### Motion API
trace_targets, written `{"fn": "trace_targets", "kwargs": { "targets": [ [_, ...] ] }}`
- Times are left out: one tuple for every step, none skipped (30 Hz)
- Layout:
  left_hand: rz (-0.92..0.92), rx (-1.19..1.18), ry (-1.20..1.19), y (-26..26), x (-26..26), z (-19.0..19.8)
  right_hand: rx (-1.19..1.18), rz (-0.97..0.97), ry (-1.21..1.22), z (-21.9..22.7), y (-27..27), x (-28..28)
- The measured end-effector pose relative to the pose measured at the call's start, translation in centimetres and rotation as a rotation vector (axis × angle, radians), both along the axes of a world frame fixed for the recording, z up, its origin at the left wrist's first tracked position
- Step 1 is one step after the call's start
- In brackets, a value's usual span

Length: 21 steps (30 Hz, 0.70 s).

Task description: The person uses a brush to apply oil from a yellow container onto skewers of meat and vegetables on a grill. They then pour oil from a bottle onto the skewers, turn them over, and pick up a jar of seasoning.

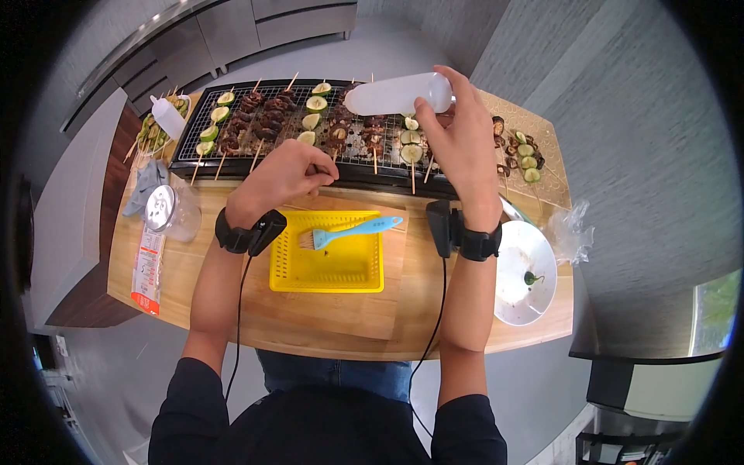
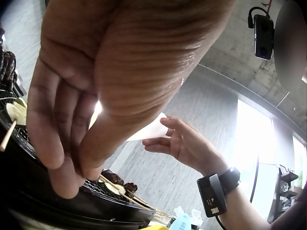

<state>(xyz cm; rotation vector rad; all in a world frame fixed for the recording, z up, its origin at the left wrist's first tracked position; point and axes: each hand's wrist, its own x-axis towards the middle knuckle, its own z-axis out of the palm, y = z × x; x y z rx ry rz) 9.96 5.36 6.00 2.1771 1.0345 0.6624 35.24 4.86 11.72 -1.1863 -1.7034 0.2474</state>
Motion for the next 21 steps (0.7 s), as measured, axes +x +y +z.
{"fn": "trace_targets", "kwargs": {
  "targets": [
    [-0.004,-0.001,0.004,0.1,0.0,0.0,-0.024,-0.014,-0.048,0.0,0.0,0.0],
    [-0.004,0.001,0.004,0.1,0.0,0.0,-0.048,-0.029,-0.096,0.0,0.0,0.0],
    [-0.003,0.000,0.002,0.1,0.0,0.0,-0.046,-0.030,-0.096,-0.1,0.1,0.0],
    [-0.002,-0.003,0.001,0.0,0.0,0.0,-0.039,-0.031,-0.086,-0.1,0.1,0.0],
    [-0.002,-0.002,0.000,0.0,0.0,0.1,-0.033,-0.031,-0.076,-0.2,0.2,0.0],
    [0.001,-0.002,0.002,-0.1,0.0,0.2,-0.032,-0.031,-0.077,-0.3,0.3,-0.1],
    [0.004,-0.003,0.004,-0.1,0.0,0.2,-0.013,-0.029,-0.048,-0.5,0.5,-0.1],
    [0.005,-0.003,0.003,-0.1,0.0,0.2,0.007,-0.029,-0.018,-0.7,0.6,-0.1],
    [0.000,-0.002,0.000,-0.1,0.0,0.1,0.007,-0.028,-0.018,-0.8,0.7,-0.1],
    [-0.005,-0.001,-0.004,-0.1,0.0,0.1,-0.012,-0.038,-0.063,-0.8,0.7,0.0],
    [-0.004,-0.001,-0.004,-0.1,0.0,0.1,-0.030,-0.047,-0.107,-0.8,0.7,0.0],
    [-0.004,-0.002,-0.005,-0.1,0.0,0.1,-0.031,-0.046,-0.107,-0.7,0.6,0.0],
    [-0.003,-0.004,-0.007,-0.1,0.0,0.1,-0.054,-0.061,-0.107,-0.5,0.5,-0.2],
    [-0.002,-0.003,-0.008,-0.1,0.0,0.0,-0.077,-0.075,-0.107,-0.4,0.4,-0.3],
    [-0.002,0.006,-0.001,0.0,0.0,-0.1,-0.077,-0.074,-0.107,-0.5,0.5,-0.4],
    [-0.004,0.016,0.005,0.0,0.0,-0.1,-0.054,-0.065,-0.097,-0.7,0.6,-0.4],
    [-0.004,0.016,0.005,0.0,0.0,-0.1,-0.032,-0.056,-0.086,-0.9,0.7,-0.5],
    [-0.003,0.022,0.008,0.0,0.0,-0.1,-0.032,-0.056,-0.086,-1.0,0.8,-0.5],
    [-0.001,0.029,0.010,-0.1,0.0,-0.1,-0.020,-0.041,-0.066,-1.0,0.8,-0.6],
    [-0.001,0.029,0.010,-0.1,0.0,-0.1,-0.008,-0.024,-0.046,-1.1,0.8,-0.7],
    [0.001,0.030,0.006,0.0,0.0,-0.1,-0.008,-0.024,-0.046,-1.2,0.8,-0.8]
  ]
}}
